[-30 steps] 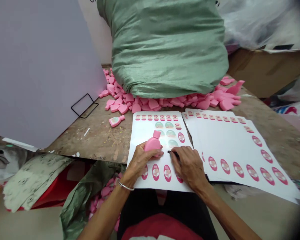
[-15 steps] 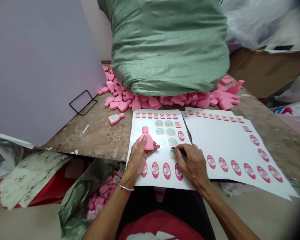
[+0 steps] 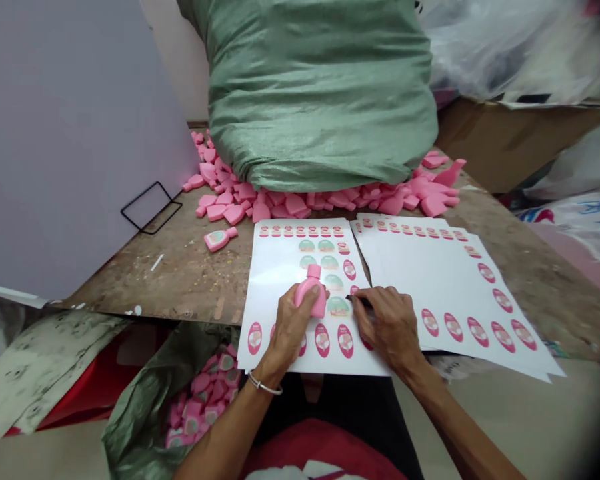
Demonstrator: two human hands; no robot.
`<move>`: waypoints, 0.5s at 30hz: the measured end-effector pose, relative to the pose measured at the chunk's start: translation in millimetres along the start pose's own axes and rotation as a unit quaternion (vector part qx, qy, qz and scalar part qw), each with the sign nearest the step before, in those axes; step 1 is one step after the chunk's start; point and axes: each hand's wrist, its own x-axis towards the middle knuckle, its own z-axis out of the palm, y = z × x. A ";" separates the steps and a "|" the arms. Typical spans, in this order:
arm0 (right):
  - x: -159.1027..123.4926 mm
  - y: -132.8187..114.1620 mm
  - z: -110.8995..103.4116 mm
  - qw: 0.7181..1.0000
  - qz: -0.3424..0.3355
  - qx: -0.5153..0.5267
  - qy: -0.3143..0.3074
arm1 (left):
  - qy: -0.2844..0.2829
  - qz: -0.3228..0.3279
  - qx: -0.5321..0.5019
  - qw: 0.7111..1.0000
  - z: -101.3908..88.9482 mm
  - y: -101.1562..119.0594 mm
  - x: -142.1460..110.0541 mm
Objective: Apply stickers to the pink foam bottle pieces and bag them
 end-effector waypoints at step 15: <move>5.0 17.5 6.6 0.993 -0.006 0.109 -0.034 | 0.006 0.009 0.008 1.000 2.7 -1.4 -2.6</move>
